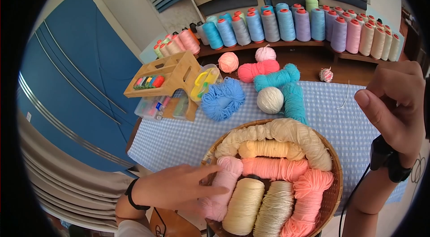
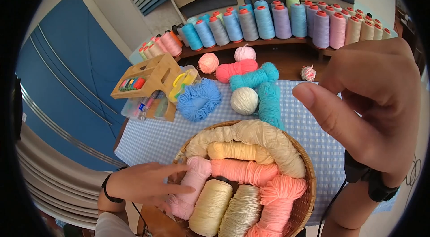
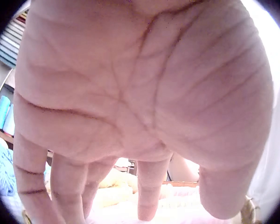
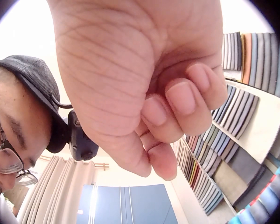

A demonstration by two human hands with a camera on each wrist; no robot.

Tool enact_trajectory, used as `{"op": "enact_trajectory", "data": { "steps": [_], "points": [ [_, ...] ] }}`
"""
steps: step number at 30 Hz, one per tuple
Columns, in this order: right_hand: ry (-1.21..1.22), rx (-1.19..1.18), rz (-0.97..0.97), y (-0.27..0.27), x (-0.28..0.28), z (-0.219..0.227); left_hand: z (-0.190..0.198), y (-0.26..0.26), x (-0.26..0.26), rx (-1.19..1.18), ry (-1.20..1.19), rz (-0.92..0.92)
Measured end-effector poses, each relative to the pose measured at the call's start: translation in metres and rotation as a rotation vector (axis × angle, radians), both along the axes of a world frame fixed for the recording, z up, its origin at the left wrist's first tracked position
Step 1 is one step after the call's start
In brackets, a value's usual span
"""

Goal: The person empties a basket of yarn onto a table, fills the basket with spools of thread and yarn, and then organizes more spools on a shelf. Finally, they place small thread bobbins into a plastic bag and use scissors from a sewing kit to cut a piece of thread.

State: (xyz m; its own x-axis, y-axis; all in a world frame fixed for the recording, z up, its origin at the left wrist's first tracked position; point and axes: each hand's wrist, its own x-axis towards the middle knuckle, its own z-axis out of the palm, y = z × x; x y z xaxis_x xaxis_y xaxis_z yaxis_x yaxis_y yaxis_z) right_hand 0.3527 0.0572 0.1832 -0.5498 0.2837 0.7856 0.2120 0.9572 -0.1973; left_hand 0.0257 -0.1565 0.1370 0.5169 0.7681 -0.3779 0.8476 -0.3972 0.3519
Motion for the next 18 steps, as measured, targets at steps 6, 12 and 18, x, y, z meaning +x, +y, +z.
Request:
{"op": "enact_trajectory", "data": {
  "steps": [6,12,18],
  "points": [
    [-0.095,0.029,-0.220,-0.001,0.018,-0.006,-0.009,0.003,0.013,0.199,0.105,-0.052],
    [-0.136,0.038,-0.209,-0.002,0.017,-0.002,-0.015,0.002,0.021,0.217,0.155,-0.029],
    [-0.143,0.010,-0.158,0.001,0.014,0.000,-0.032,-0.004,0.031,0.336,0.288,-0.018]
  ]
}}
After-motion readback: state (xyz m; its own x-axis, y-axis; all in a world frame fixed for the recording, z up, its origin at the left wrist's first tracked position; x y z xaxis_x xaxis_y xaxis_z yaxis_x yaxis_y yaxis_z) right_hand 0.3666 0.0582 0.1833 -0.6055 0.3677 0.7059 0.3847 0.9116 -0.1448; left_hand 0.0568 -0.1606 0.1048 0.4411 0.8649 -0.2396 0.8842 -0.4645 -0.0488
